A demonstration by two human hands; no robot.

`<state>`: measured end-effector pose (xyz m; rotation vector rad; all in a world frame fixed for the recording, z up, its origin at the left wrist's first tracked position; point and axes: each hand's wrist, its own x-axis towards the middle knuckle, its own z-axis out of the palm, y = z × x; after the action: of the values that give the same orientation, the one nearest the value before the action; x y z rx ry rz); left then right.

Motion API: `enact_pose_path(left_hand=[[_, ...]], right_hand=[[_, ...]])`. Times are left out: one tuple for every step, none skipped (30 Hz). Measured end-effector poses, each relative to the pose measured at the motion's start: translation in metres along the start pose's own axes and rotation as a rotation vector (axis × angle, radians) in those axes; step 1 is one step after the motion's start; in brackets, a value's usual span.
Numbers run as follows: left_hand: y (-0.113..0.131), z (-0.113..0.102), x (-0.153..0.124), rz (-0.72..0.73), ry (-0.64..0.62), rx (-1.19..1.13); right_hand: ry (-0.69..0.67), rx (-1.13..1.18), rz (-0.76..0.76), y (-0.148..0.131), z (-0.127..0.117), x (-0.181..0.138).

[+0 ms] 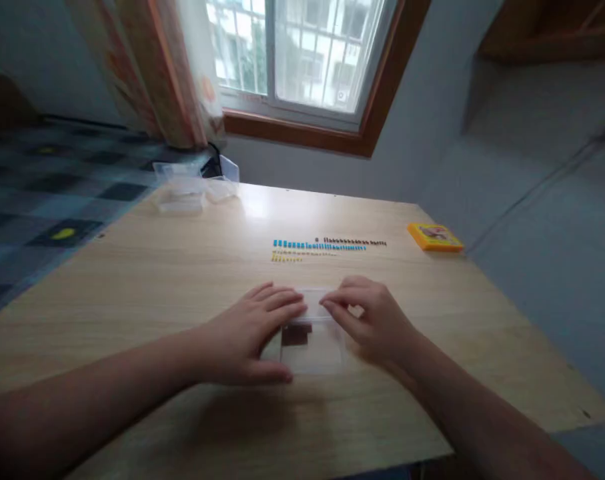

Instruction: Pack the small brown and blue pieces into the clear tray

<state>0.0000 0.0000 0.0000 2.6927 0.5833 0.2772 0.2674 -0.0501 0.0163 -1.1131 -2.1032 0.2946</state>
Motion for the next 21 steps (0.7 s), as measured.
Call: enact_pose_path(left_hand=[[0.0,0.0,0.001,-0.002,-0.004,0.001],[0.0,0.0,0.001,-0.003,-0.006,0.003],[0.0,0.0,0.002,-0.005,-0.008,0.004],[0.0,0.0,0.002,-0.005,-0.009,0.003],[0.0,0.0,0.002,-0.006,-0.008,0.003],[-0.001,0.0,0.002,-0.006,-0.005,0.002],[-0.001,0.0,0.001,-0.006,-0.004,-0.001],[-0.001,0.0,0.001,-0.007,0.001,-0.003],[-0.001,0.0,0.0,-0.009,0.002,-0.006],[-0.001,0.0,-0.001,-0.01,0.003,-0.009],[-0.001,0.0,-0.001,-0.011,0.005,-0.012],[-0.001,0.0,-0.001,-0.011,0.006,-0.016],[-0.001,0.0,-0.001,-0.01,0.009,-0.019],[-0.001,0.001,-0.001,-0.009,0.012,-0.022],[-0.001,0.001,-0.001,-0.009,0.015,-0.024],[-0.001,0.001,0.0,-0.01,0.017,-0.023],[-0.001,0.001,0.0,-0.011,0.017,-0.022],[-0.001,0.001,0.0,-0.013,0.016,-0.021],[-0.001,0.001,0.0,-0.014,0.015,-0.019],[-0.001,0.002,0.0,-0.014,0.015,-0.019],[-0.001,0.002,0.0,-0.014,0.017,-0.02]], right_hand=[[0.025,-0.04,-0.007,0.005,-0.003,0.004],[0.05,-0.083,-0.016,0.009,-0.007,0.009],[0.075,-0.128,-0.027,0.014,-0.01,0.014],[0.099,-0.176,-0.04,0.019,-0.015,0.02],[0.123,-0.229,-0.057,0.024,-0.02,0.027],[0.145,-0.282,-0.075,0.029,-0.026,0.035],[0.169,-0.335,-0.091,0.035,-0.031,0.044],[0.189,-0.386,-0.1,0.042,-0.036,0.055],[0.194,-0.429,-0.094,0.049,-0.04,0.065],[0.187,-0.467,-0.071,0.057,-0.042,0.076],[0.153,-0.504,-0.023,0.065,-0.043,0.087],[0.094,-0.535,0.044,0.073,-0.041,0.097],[0.009,-0.553,0.12,0.08,-0.038,0.107],[-0.076,-0.555,0.192,0.087,-0.033,0.115],[-0.135,-0.55,0.231,0.093,-0.028,0.122],[-0.18,-0.544,0.261,0.098,-0.022,0.128],[-0.212,-0.538,0.281,0.102,-0.016,0.132],[-0.232,-0.534,0.294,0.105,-0.01,0.136],[-0.25,-0.533,0.309,0.107,-0.005,0.138],[-0.264,-0.533,0.323,0.108,-0.001,0.14],[-0.275,-0.534,0.334,0.109,0.002,0.142]])
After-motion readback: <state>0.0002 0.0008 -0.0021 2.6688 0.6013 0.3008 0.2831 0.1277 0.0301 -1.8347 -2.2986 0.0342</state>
